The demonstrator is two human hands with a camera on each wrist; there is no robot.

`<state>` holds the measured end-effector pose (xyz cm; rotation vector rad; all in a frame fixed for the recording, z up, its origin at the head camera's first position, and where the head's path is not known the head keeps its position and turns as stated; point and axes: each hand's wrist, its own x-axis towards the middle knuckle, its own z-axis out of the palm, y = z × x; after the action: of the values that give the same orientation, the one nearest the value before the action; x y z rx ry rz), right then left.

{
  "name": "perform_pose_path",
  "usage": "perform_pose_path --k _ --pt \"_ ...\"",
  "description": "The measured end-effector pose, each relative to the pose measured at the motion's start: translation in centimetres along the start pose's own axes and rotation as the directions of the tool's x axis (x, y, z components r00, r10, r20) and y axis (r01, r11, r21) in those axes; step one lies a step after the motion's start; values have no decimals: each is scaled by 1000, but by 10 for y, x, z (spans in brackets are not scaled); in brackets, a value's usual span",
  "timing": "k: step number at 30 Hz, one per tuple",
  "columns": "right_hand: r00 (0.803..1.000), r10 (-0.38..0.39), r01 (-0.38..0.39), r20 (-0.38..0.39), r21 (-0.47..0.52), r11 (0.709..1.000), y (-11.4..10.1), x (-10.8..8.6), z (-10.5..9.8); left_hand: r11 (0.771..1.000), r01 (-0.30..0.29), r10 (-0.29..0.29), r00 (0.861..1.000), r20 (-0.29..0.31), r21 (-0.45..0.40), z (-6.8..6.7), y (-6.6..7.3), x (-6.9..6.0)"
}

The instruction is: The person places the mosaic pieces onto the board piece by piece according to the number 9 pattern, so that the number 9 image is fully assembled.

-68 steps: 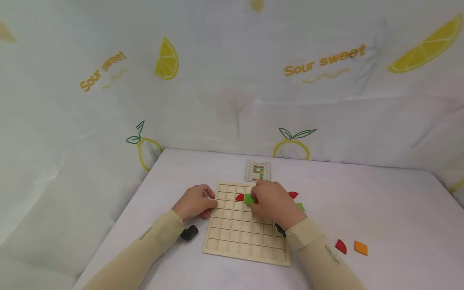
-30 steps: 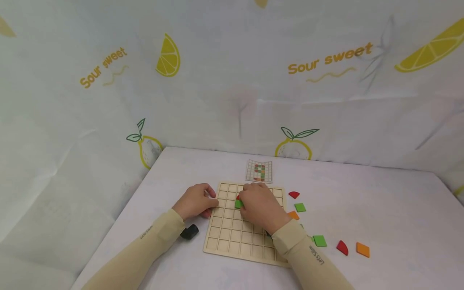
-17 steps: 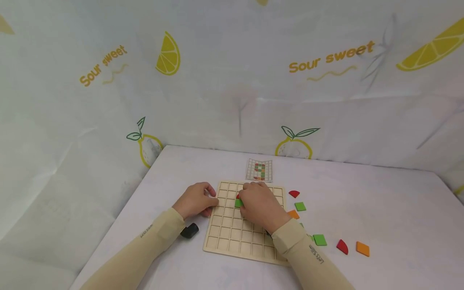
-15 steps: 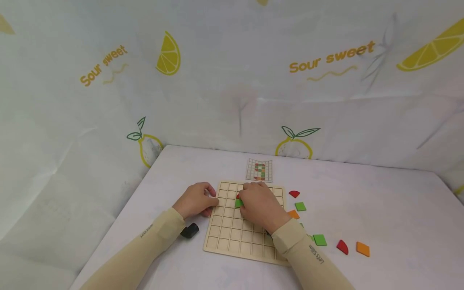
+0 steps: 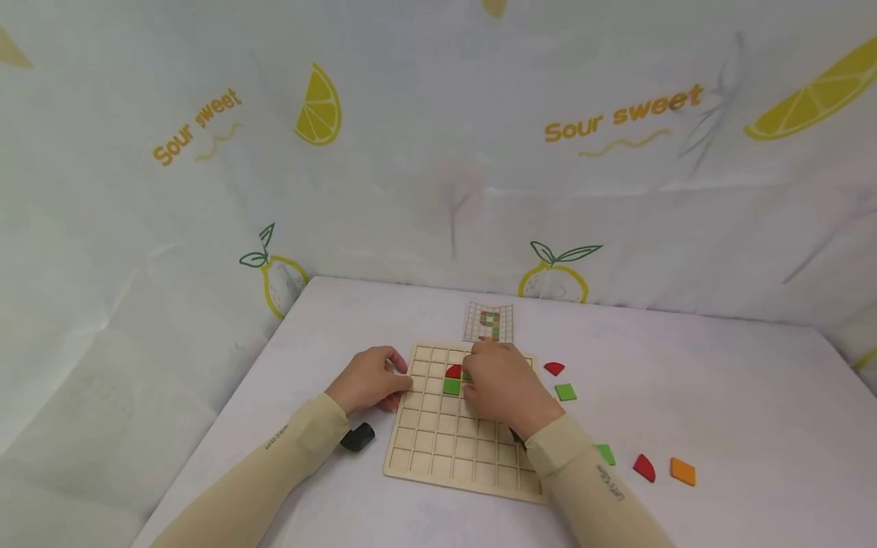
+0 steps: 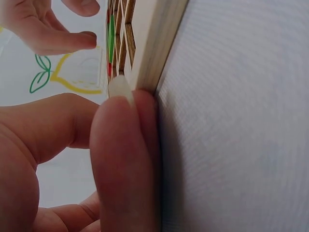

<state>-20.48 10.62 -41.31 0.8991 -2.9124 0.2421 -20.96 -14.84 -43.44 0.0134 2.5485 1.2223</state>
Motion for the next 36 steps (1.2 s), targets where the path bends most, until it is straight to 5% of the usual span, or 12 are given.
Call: perform_pose_path --k 8,20,36 --pt "992 123 -126 33 95 988 29 -24 -13 1000 7 -7 1000 -9 15 -1 -2 -1" --pt "935 323 -343 143 139 929 80 -69 -25 999 29 -29 999 -16 21 -4 -5 -4" --pt "909 372 -402 191 155 903 100 -95 -22 1000 13 -13 1000 6 -2 2 -1 1"
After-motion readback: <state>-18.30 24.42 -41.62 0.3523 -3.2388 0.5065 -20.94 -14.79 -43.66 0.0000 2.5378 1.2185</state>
